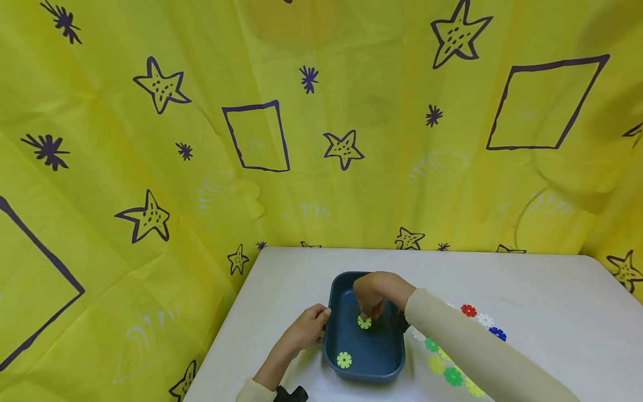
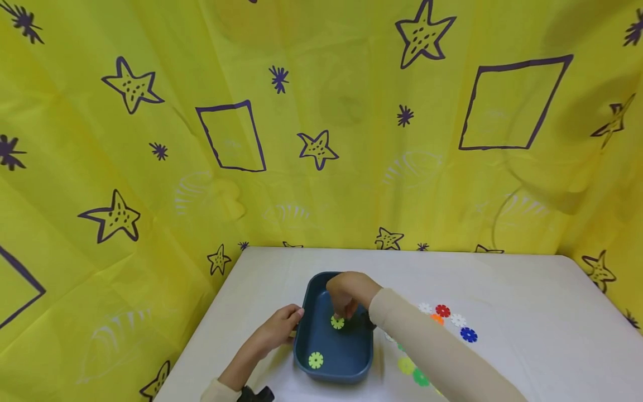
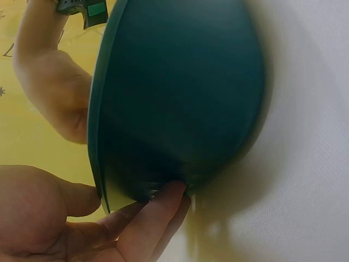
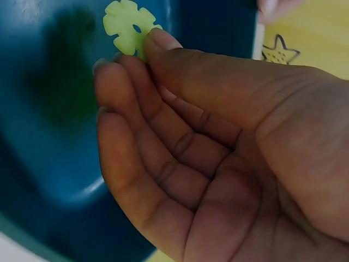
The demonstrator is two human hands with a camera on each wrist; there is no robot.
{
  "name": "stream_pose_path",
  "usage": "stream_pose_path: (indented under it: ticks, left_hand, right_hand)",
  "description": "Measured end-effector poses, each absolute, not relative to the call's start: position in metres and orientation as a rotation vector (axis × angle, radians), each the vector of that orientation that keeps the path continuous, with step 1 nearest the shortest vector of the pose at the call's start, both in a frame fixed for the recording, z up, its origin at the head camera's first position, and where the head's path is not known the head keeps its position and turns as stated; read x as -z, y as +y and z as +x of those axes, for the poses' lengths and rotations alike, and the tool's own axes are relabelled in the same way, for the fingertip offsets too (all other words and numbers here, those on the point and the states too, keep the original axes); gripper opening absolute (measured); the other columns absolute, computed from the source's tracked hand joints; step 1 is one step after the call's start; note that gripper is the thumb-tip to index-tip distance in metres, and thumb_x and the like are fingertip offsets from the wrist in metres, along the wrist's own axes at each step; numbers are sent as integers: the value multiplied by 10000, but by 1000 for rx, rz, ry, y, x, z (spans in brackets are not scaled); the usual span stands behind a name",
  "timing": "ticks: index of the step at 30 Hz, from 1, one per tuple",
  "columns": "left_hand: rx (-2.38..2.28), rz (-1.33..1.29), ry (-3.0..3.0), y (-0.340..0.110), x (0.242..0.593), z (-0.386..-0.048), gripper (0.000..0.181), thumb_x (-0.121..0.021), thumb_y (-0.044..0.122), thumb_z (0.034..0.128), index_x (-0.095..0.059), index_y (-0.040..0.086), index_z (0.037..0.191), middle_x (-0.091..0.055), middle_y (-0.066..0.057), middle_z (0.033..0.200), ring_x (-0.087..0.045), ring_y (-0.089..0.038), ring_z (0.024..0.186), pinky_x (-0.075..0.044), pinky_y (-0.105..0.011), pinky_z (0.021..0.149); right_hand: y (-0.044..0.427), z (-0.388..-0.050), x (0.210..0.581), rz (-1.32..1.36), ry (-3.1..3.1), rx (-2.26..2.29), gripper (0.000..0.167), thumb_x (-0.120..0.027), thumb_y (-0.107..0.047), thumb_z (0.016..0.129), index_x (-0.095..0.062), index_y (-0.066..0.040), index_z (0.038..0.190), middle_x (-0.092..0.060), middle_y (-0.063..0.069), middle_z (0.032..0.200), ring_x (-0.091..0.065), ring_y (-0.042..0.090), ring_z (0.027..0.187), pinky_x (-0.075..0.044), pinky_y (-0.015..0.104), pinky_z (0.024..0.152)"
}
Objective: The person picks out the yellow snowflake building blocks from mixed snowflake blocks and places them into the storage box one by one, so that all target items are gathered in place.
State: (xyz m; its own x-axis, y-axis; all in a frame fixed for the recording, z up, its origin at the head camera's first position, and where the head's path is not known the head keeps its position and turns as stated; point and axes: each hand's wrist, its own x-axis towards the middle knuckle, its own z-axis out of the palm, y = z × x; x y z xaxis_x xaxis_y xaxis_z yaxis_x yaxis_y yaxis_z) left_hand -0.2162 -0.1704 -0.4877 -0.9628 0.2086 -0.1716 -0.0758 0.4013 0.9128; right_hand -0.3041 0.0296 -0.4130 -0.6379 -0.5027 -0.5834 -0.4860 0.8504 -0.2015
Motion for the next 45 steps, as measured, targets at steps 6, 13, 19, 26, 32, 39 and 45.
stream_pose_path:
  ticks: [6,13,19,26,32,39,45]
  left_hand:
    - [-1586,116,2396,-171,486,-217,309,-477,235,1140,-614,-34,1207,-615,-106,1031,-625,-219,943,-604,-388,780]
    - [-1591,120,2384,-171,487,-217,322,-474,237,1142,-610,-42,1230,-634,-124,1078,-637,-239,997,-620,-426,816]
    - [-1596,118,2376,-170,487,-217,317,-473,239,1142,-611,-34,1228,-634,-124,1091,-640,-251,1014,-624,-438,832]
    - [-1598,120,2383,-170,487,-217,299,-480,219,1138,-612,-40,1208,-635,-129,1084,-638,-249,1008,-626,-426,818]
    - [-1610,126,2375,-171,487,-216,302,-478,217,1138,-616,-43,1206,-643,-140,1098,-643,-254,1017,-626,-425,814]
    - [-1604,121,2375,-171,486,-216,306,-475,219,1139,-612,-46,1210,-649,-158,1127,-640,-260,1029,-627,-424,816]
    - [-1615,121,2373,-171,486,-217,310,-475,226,1139,-612,-43,1209,-648,-155,1136,-636,-256,1036,-625,-437,817]
  right_hand:
    - [12,-296,417,-605,2421,17,207,-793,-206,969,-759,-83,805,-726,25,734,-700,122,673,-614,279,756]
    - [-1,-290,427,-559,2432,79,110,-803,-140,952,-756,-66,885,-707,46,779,-695,147,693,-623,318,804]
    - [-4,-287,438,-548,2403,98,164,-795,-145,960,-734,-71,827,-719,47,775,-707,160,723,-625,324,819]
    - [-7,-290,446,-552,2376,145,180,-797,-168,961,-718,-65,837,-716,53,769,-693,158,703,-627,310,796]
    - [-9,-286,447,-573,2377,199,172,-796,-164,961,-721,-67,841,-708,50,766,-681,156,694,-628,309,781]
    - [-10,-281,446,-640,2382,182,207,-795,-179,963,-735,-88,787,-714,24,728,-679,135,663,-621,304,760]
    - [-10,-280,448,-674,2389,206,186,-805,-179,953,-745,-103,795,-714,15,725,-692,141,671,-620,311,758]
